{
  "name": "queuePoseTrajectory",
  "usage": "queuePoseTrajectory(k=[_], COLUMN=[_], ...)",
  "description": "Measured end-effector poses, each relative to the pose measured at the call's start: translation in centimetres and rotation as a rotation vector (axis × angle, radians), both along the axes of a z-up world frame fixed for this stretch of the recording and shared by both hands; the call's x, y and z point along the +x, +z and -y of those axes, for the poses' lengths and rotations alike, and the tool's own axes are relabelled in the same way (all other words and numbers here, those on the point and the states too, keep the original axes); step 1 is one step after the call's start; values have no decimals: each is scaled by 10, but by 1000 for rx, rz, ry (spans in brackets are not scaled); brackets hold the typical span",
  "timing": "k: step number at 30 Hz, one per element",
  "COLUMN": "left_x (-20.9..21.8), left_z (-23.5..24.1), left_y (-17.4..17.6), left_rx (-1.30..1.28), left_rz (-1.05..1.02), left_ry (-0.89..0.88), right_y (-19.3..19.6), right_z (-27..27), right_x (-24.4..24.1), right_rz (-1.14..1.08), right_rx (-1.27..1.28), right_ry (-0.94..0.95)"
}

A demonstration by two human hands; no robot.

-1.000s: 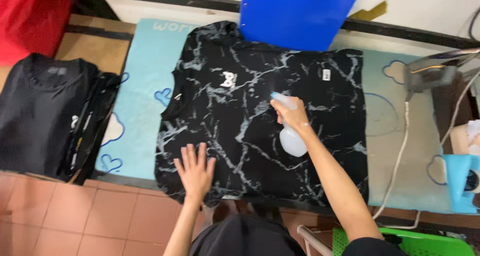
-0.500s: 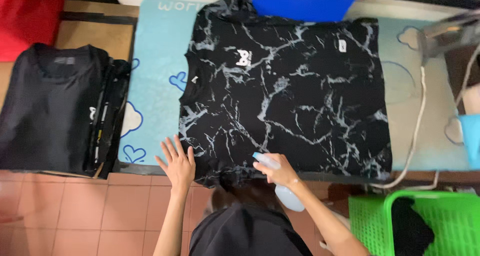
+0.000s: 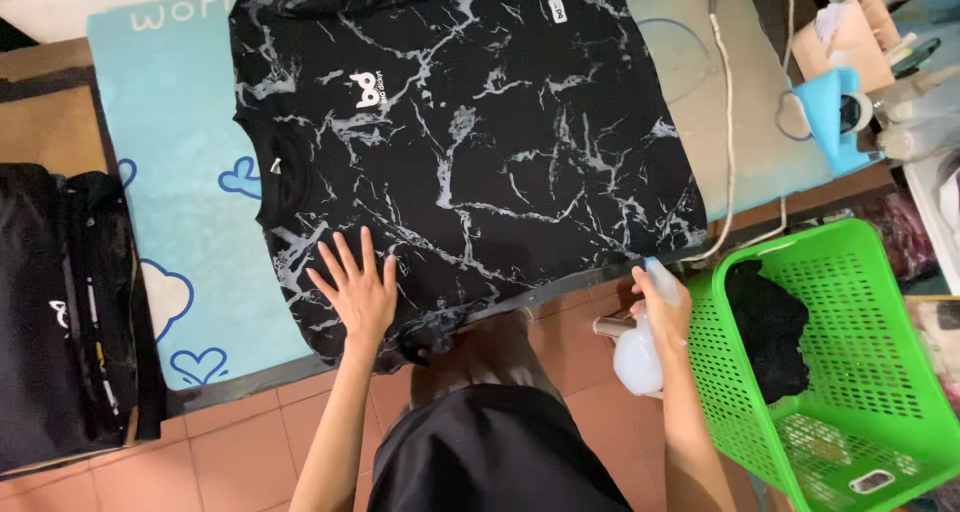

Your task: The person irons a black t-shirt on a patterned ironing board, first smoothing the fabric by hand and spraying it with water before pressing it with a steam iron.

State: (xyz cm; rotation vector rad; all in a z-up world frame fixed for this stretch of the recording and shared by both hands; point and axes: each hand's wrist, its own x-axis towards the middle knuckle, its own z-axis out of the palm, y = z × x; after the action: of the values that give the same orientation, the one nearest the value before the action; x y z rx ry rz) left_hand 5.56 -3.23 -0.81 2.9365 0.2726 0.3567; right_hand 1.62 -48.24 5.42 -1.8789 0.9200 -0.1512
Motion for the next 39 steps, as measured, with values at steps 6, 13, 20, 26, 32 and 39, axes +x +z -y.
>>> queuePoseTrajectory(k=[6, 13, 20, 26, 32, 39], left_x=[10, 17, 17, 19, 16, 3], left_z=[-33, -74, -95, -93, -85, -24], left_y=[-3, -11, -17, -23, -18, -20], left_rx=[-36, -7, -108, -91, -53, 82], left_rz=[-57, -56, -94, -39, -48, 22], left_ry=[59, -53, -174, -168, -124, 168], right_y=[64, 41, 58, -16, 44, 115], right_z=[-34, -67, -188, -226, -224, -201], right_x=[14, 102, 58, -27, -3, 89], right_rz=[81, 353, 262, -3, -71, 145], right_rx=[-12, 110, 244, -95, 56, 248], right_ry=[138, 403, 872, 1371, 1098, 901])
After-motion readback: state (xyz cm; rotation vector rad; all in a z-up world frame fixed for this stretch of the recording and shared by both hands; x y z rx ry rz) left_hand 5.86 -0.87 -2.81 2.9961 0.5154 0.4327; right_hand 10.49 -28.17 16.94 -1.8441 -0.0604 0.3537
